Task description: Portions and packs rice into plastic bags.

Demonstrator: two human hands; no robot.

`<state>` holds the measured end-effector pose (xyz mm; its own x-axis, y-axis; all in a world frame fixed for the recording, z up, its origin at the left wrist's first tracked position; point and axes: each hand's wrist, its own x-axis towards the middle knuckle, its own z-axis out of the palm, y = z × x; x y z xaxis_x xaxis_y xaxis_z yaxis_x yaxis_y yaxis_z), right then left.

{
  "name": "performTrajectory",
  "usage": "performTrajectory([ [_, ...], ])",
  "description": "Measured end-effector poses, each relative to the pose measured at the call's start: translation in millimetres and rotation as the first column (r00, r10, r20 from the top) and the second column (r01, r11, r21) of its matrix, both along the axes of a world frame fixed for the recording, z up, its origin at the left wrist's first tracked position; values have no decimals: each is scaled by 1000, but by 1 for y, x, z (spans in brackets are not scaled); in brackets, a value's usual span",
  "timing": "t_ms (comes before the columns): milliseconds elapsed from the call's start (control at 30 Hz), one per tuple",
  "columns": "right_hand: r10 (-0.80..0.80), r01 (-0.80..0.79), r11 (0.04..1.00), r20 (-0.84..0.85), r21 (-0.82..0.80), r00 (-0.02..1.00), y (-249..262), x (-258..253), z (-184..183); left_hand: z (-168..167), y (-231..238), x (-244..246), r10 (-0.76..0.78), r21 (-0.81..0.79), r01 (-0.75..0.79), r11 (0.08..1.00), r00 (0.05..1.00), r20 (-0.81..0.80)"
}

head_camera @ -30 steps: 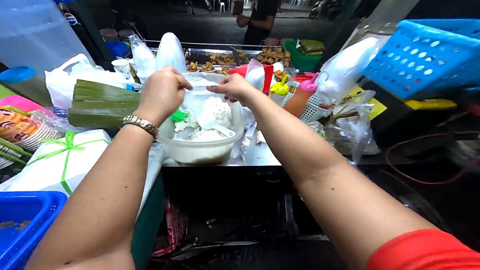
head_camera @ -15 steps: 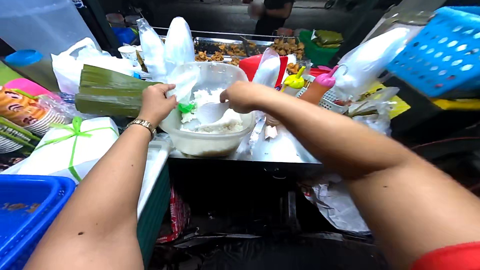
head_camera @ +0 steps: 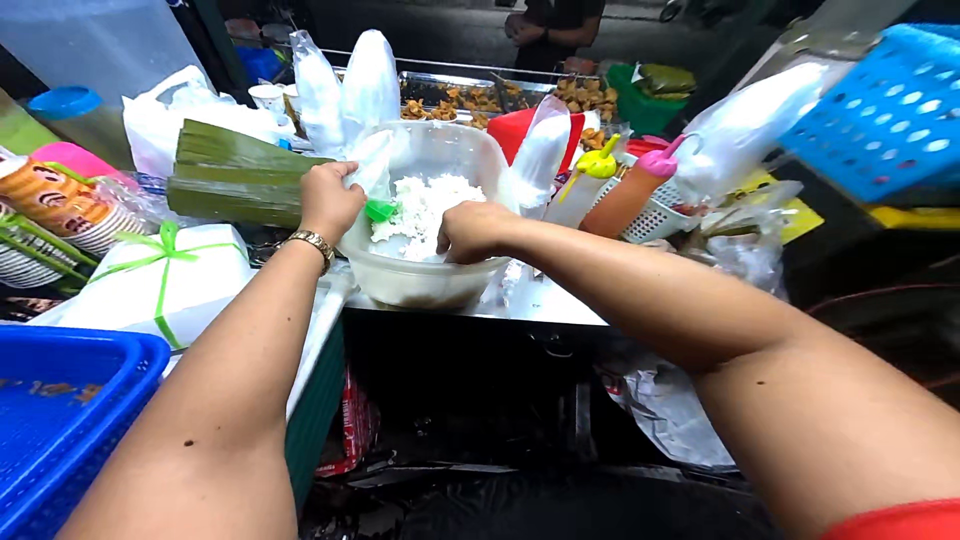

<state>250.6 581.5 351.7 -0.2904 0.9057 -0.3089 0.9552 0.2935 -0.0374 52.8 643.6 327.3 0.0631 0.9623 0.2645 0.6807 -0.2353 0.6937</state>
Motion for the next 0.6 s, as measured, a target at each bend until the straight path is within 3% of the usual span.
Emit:
performTrajectory([
  [300,217,-215,976,-274,37,937,34,-14,-40,0,2,0,4,20,-3,1000,999,-45],
  [433,40,-52,999,-432,-15,901,35,-8,-46,3,5,0,-22,29,24,999,998,-56],
  [600,-262,148,963,-651,-225,712,25,19,-17,20,10,-3,-86,98,91,991,995,-57],
])
